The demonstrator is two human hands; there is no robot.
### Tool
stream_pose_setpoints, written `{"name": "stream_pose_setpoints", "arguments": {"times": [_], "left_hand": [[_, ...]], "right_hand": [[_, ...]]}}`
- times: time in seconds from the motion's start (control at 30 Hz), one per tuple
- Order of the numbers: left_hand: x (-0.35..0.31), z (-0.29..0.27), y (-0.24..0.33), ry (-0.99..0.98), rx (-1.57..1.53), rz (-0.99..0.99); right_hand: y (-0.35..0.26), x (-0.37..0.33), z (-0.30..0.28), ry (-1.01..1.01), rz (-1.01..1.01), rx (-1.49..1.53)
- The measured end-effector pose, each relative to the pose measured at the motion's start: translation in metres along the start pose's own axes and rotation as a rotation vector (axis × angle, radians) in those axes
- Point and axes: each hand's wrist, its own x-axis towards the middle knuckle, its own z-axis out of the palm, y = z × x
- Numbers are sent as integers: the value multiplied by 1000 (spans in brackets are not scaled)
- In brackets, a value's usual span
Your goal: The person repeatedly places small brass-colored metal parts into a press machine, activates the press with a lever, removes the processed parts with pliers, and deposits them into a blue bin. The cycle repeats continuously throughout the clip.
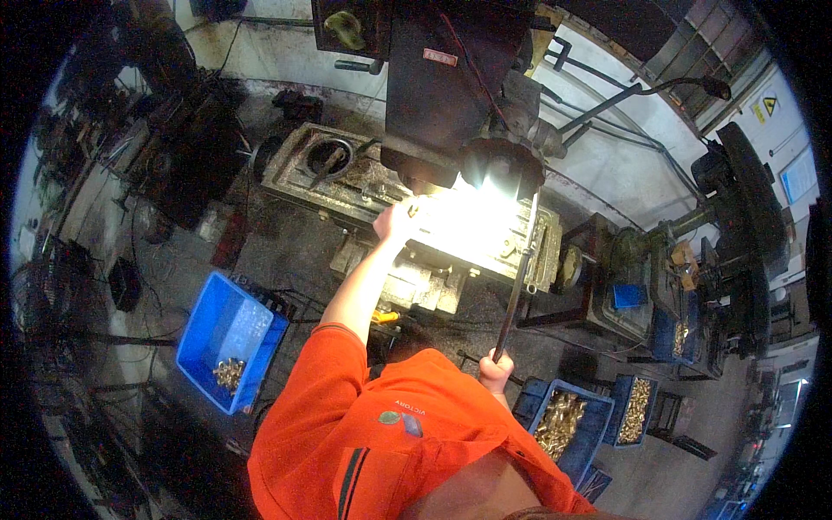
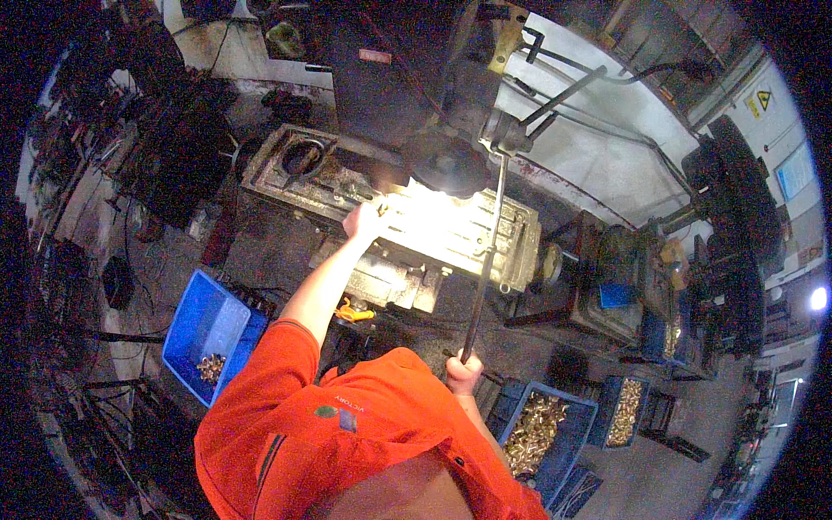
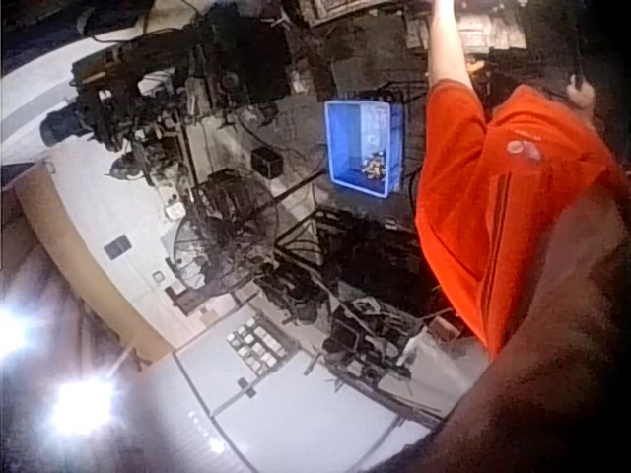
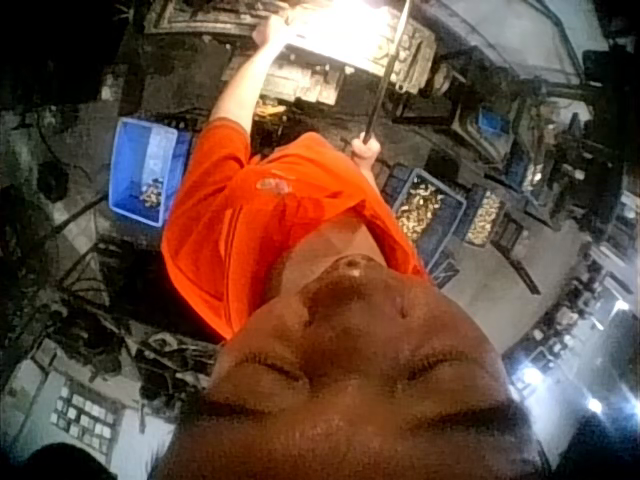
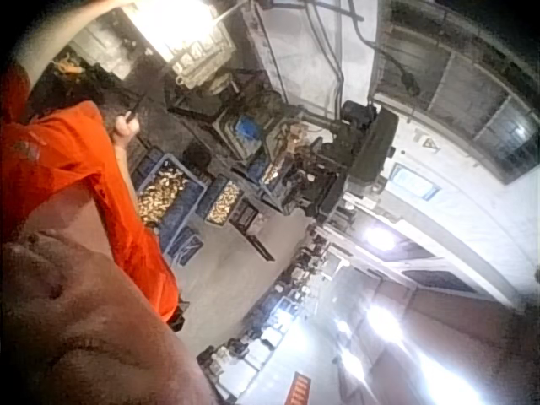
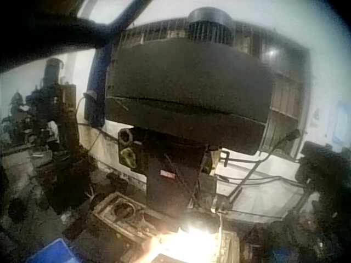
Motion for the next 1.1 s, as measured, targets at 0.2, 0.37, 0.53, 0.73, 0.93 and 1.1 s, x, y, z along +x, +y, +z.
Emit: {"name": "stream_pose_setpoints", "arguments": {"times": [0.2, 0.37, 0.53, 0.73, 0.93, 1.1], "left_hand": [[1, 3, -1, -5, 1, -3], [1, 4, -2, 11, -16, 4], [-1, 2, 1, 33, -27, 17], [3, 9, -5, 56, -1, 24], [0, 3, 0, 39, -16, 22], [-9, -10, 7, 35, -39, 27]], "right_hand": [[6, 2, -4, -27, -43, 7], [16, 5, -7, -43, -35, 58], [10, 5, -4, -23, -46, 28], [4, 3, -1, 2, -46, 18], [26, 9, -7, 1, -42, 4], [20, 7, -5, 5, -41, 15]]}}
